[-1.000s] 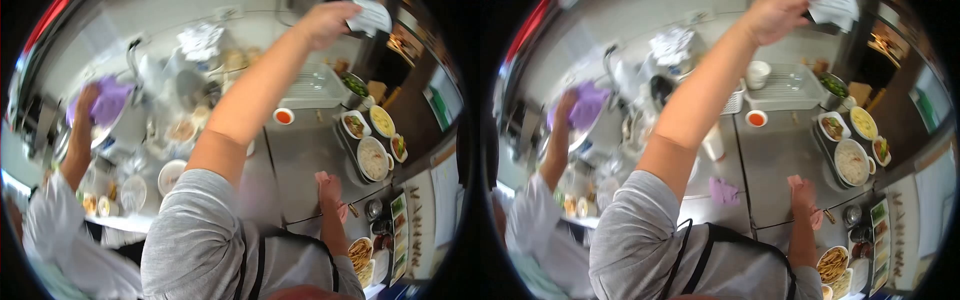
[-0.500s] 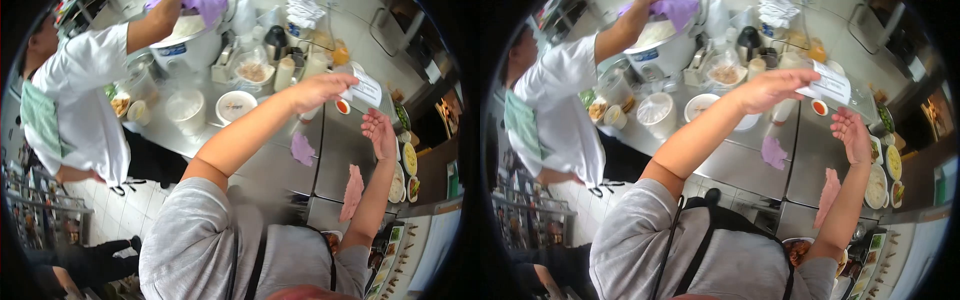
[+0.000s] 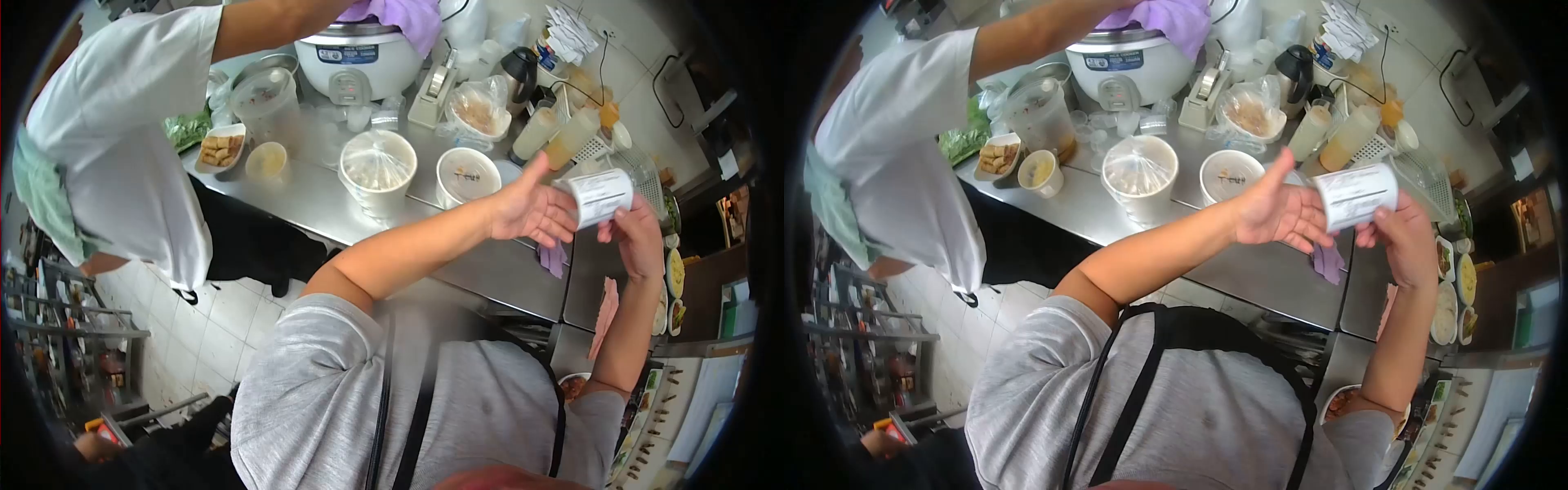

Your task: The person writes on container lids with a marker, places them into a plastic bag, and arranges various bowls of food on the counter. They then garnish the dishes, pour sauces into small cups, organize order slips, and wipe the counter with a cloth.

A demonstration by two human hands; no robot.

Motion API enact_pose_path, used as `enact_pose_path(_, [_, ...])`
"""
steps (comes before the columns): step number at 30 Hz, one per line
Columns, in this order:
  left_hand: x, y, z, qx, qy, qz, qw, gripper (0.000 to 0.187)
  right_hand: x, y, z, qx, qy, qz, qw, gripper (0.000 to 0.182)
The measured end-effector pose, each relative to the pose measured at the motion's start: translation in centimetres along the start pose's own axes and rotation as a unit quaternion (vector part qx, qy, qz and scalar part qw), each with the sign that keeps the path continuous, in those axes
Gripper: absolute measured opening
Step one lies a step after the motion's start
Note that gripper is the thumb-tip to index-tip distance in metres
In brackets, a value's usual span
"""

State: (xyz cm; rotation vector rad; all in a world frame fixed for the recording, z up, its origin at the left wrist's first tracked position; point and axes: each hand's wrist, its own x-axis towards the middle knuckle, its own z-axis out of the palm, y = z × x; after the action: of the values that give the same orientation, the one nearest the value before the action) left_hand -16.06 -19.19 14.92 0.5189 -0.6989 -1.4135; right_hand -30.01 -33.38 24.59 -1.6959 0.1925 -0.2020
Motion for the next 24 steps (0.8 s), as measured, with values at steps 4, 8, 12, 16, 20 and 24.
enact_pose_path(4, [-2.6,4.6,-0.8,-0.096,0.022,0.078,0.992,0.074,1.5,-1.0,3.5,-0.081,-0.085,0.041,0.992,0.017])
enact_pose_path(8, [-2.9,7.4,-2.4,0.038,0.209,0.206,0.955,0.041,5.3,-1.1,2.6,-0.413,0.033,-0.053,0.909,0.015])
enact_pose_path(12, [-2.9,8.8,-1.5,0.1,0.255,0.341,0.899,0.036,10.9,-3.6,-4.8,-0.578,0.281,-0.191,0.742,0.016])
enact_pose_path(16, [-3.0,9.1,-2.0,0.143,0.287,0.354,0.879,0.036,16.2,-11.2,-18.0,-0.342,0.447,-0.313,0.765,0.021])
enact_pose_path(20, [-1.8,9.5,-1.7,0.167,0.328,0.36,0.857,0.033,17.8,-17.8,-22.4,-0.077,0.426,-0.372,0.821,0.02])
enact_pose_path(24, [0.2,9.1,-0.6,0.173,0.35,0.383,0.837,0.032,23.4,-20.6,-22.1,0.01,0.386,-0.403,0.83,0.024])
